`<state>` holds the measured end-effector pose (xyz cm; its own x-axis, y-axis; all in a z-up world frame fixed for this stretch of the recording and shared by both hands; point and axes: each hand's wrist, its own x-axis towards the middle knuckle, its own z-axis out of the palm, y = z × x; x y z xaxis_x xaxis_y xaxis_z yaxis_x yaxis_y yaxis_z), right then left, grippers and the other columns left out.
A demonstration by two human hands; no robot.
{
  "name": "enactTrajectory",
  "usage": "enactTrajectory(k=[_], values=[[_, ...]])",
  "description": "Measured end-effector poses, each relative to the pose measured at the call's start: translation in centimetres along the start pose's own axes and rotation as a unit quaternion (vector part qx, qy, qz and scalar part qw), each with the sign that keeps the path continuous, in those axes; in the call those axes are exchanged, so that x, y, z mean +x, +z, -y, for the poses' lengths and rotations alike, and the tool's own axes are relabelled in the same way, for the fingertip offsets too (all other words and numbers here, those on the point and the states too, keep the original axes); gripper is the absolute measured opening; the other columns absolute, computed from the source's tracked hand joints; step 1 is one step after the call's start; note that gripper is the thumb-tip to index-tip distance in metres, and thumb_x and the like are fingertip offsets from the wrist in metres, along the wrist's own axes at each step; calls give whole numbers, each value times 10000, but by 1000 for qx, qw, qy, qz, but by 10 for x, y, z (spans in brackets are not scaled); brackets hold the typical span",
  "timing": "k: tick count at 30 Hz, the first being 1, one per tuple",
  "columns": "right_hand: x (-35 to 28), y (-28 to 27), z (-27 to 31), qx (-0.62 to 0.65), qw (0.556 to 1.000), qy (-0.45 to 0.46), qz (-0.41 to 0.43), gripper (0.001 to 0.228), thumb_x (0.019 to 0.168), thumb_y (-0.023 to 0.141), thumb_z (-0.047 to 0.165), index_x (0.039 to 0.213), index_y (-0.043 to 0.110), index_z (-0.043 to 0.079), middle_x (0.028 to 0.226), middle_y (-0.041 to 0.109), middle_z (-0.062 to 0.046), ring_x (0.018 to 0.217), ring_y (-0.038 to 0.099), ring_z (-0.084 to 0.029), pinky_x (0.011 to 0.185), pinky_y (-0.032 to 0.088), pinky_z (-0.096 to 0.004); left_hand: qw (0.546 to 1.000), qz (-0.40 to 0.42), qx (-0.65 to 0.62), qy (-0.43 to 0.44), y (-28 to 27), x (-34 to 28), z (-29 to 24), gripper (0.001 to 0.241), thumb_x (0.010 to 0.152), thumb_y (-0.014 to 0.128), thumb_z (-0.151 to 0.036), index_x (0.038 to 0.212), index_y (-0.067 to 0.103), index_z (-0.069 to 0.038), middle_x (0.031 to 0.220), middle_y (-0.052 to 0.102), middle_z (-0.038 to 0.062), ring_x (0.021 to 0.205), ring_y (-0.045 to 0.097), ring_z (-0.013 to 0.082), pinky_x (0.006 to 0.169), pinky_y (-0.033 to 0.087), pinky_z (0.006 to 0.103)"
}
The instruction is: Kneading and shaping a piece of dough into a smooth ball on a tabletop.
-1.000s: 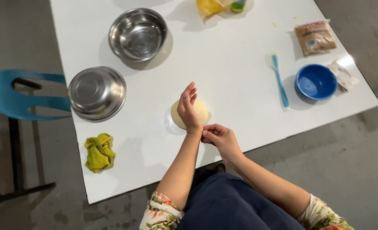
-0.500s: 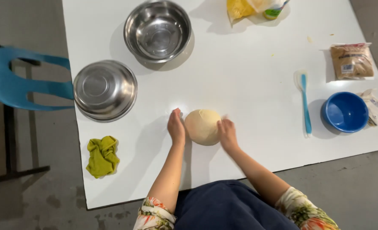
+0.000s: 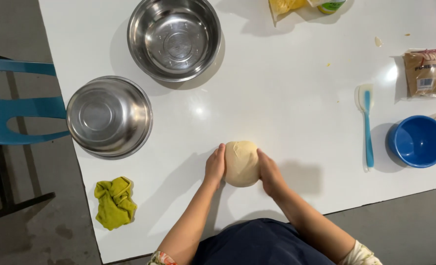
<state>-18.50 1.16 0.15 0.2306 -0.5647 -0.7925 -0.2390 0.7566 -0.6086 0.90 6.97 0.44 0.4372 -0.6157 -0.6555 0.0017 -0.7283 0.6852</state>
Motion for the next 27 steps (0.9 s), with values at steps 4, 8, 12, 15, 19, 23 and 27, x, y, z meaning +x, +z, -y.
enactTrajectory(k=[4, 8, 12, 15, 19, 23, 27], values=[[-32, 2, 53, 59, 998, -14, 23, 621, 1038, 429, 523, 1347, 623, 22, 1357, 633, -169, 1238, 555, -279, 1032, 464, -468, 978, 88, -173, -70, -21, -26, -34, 638, 1023, 376, -583, 1303, 657, -84, 1269, 665, 84, 1189, 600, 221, 1030, 462, 404], [-75, -33, 81, 86, 973, -197, 86, 534, 1067, 432, 447, 1116, 693, -17, 1335, 663, -148, 1260, 564, -277, 1049, 435, -452, 954, 154, -232, 108, -72, -57, -54, 656, 1076, 371, -570, 1090, 751, -35, 1128, 732, 115, 1062, 648, 218, 967, 506, 372], [-95, -47, 91, -109, 885, -432, 132, 584, 1210, 420, 379, 906, 794, 48, 1180, 725, -118, 1227, 630, -256, 1200, 436, -431, 949, 88, -107, 283, -100, -50, -45, 583, 1064, 506, -503, 887, 814, -40, 1120, 726, 89, 1088, 622, 200, 955, 493, 357], [-76, -42, 98, -442, 671, -567, -179, 307, 1080, 518, 306, 947, 726, 124, 1319, 661, -76, 1303, 595, -223, 1209, 381, -498, 955, -20, -22, 294, -103, -33, -47, 396, 1002, 607, -418, 927, 820, -93, 1179, 684, 61, 1150, 617, 199, 964, 510, 359], [-23, -9, 93, -356, 833, -410, -107, 350, 1043, 542, 263, 1296, 657, 50, 1440, 545, -186, 1315, 518, -370, 1018, 477, -451, 940, -75, 24, 333, -61, 7, -55, 374, 1009, 608, -377, 1220, 708, -85, 1299, 639, 97, 1240, 580, 279, 1045, 466, 398], [65, 24, 61, -311, 850, -423, -49, 429, 1059, 528, 307, 1377, 599, 28, 1375, 603, -210, 1268, 578, -351, 1036, 482, -429, 883, -129, 57, 447, 7, 95, -17, 416, 1063, 578, -335, 1323, 643, -16, 1353, 628, 186, 1261, 571, 373, 1083, 443, 440], [49, 27, 88, -269, 929, -247, -61, 414, 1053, 516, 379, 1156, 733, 42, 1026, 767, -145, 988, 717, -220, 896, 540, -372, 933, -22, -2, 359, 1, 58, -42, 336, 1027, 580, -327, 1129, 746, -53, 1120, 747, 140, 1069, 705, 304, 945, 539, 396]])
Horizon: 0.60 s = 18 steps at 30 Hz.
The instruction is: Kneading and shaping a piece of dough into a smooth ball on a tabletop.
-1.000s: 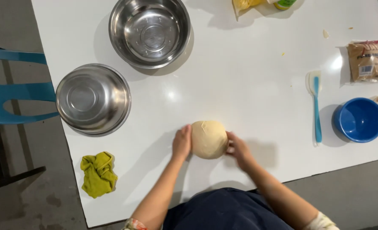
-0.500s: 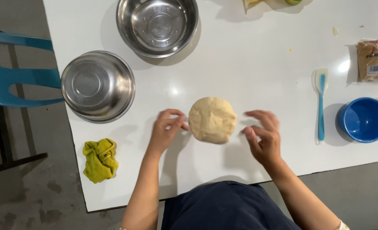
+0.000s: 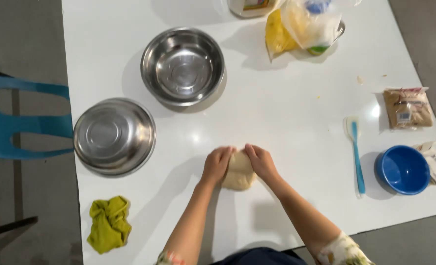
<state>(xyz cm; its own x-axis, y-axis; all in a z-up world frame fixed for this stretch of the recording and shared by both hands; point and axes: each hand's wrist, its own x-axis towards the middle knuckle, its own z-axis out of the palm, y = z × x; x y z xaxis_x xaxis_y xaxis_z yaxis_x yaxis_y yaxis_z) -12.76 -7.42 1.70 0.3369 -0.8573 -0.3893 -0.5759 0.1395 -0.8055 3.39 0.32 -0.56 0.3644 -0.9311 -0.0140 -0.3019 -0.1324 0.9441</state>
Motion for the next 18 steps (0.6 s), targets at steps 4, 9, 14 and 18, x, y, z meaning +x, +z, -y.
enactTrajectory(k=[4, 9, 14, 18], values=[[-46, 16, -12, -53, 989, -128, -41, 254, 975, 639, 262, 997, 694, 15, 950, 685, -168, 937, 616, -284, 849, 523, -409, 998, -32, 27, -53, -2, -53, -45, 299, 1004, 625, -308, 921, 745, -47, 910, 746, 107, 839, 707, 265, 773, 561, 391], [-105, 41, -8, -110, 922, -359, -91, 335, 959, 549, 175, 1258, 617, 37, 1298, 618, -156, 1263, 539, -343, 1082, 399, -490, 970, -229, 29, 79, 31, -117, -32, 279, 1076, 463, -169, 1244, 613, -4, 1224, 665, 158, 1133, 633, 348, 983, 496, 446], [-68, 48, -35, -246, 892, -361, -116, 383, 987, 523, 241, 1321, 629, 87, 1413, 605, -144, 1354, 513, -342, 1186, 298, -522, 941, -227, 234, 92, 46, -94, 14, 310, 1071, 477, -204, 1288, 613, -30, 1246, 659, 167, 1164, 621, 357, 1015, 444, 509], [9, 51, 22, -252, 919, -266, -146, 343, 998, 555, 218, 1312, 655, 125, 1410, 620, -115, 1347, 532, -316, 1202, 294, -507, 938, -245, 234, 71, 21, 13, -7, 319, 1086, 468, -206, 1318, 570, -12, 1286, 649, 175, 1193, 613, 363, 1025, 443, 498]])
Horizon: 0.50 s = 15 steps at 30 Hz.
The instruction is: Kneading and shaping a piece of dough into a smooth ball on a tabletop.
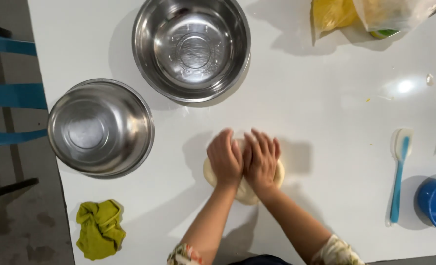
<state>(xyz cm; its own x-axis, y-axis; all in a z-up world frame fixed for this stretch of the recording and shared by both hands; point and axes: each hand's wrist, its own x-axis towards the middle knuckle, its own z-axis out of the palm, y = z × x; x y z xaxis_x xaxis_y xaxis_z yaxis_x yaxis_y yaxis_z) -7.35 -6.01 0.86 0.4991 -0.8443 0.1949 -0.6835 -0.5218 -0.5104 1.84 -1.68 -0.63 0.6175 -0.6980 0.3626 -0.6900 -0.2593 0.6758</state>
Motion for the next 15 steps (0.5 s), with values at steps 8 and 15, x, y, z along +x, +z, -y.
enactTrajectory(k=[8, 15], values=[[141, 45, -39, -103, 992, 42, -65, 351, 971, 605, 291, 1292, 640, 153, 1385, 618, -144, 1341, 495, -373, 1151, 239, -548, 973, 116, 107, -169, 63, 123, 18, 306, 1092, 488, -343, 1134, 698, -125, 1115, 735, 87, 1087, 666, 312, 1002, 478, 479], [172, 7, -108, 634, 726, 247, 96, 540, 1061, 384, 432, 1436, 617, 121, 1389, 691, -76, 1367, 555, -217, 1190, 322, -386, 927, 240, -185, -221, 158, 124, 122, 577, 1160, 512, -493, 1374, 546, 41, 1306, 511, 322, 1290, 458, 510, 1058, 364, 551]])
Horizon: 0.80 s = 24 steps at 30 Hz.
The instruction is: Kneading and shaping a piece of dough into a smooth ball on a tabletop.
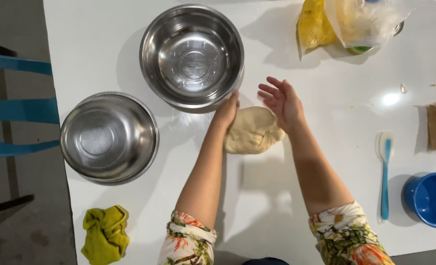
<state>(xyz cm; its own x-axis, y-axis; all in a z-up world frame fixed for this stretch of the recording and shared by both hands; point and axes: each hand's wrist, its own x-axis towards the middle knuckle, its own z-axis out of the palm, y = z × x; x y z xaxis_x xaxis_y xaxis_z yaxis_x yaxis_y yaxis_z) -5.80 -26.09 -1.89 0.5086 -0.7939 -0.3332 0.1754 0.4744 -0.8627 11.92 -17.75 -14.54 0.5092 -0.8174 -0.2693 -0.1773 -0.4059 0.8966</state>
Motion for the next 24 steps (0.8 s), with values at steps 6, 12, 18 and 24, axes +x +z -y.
enactTrajectory(k=[6, 12, 18, 24], values=[[-58, 42, 29, -420, 906, 20, 51, 441, 1057, 399, 332, 1321, 677, 114, 1261, 718, -63, 1166, 649, -208, 1020, 486, -354, 993, 79, 89, 27, -56, -88, -108, 474, 985, 481, -446, 1193, 738, -106, 1211, 703, 138, 1171, 645, 355, 1012, 486, 438], [-187, 2, -14, -494, 825, -270, 50, 214, 1048, 580, 173, 1184, 714, 76, 1264, 700, -88, 1225, 644, -242, 1087, 517, -375, 964, -7, 97, 249, -86, -243, -122, 175, 980, 655, -225, 1026, 720, -69, 1080, 700, 92, 1041, 631, 306, 933, 505, 452], [-293, -33, -28, -619, 702, -311, 165, 350, 835, 736, 164, 1172, 710, 73, 1284, 679, -107, 1282, 571, -316, 1125, 376, -542, 914, 116, 186, 342, -103, -329, -101, 360, 841, 733, -198, 1156, 701, -26, 1227, 667, 126, 1161, 602, 327, 964, 492, 446], [-256, -31, -39, -451, 874, -121, -133, 312, 1030, 576, 198, 1332, 630, 143, 1402, 650, -65, 1271, 629, -214, 1063, 533, -398, 992, -60, 82, 79, -73, -278, -43, 380, 1026, 607, -290, 1351, 579, -95, 1362, 584, 117, 1286, 550, 290, 1075, 481, 400]])
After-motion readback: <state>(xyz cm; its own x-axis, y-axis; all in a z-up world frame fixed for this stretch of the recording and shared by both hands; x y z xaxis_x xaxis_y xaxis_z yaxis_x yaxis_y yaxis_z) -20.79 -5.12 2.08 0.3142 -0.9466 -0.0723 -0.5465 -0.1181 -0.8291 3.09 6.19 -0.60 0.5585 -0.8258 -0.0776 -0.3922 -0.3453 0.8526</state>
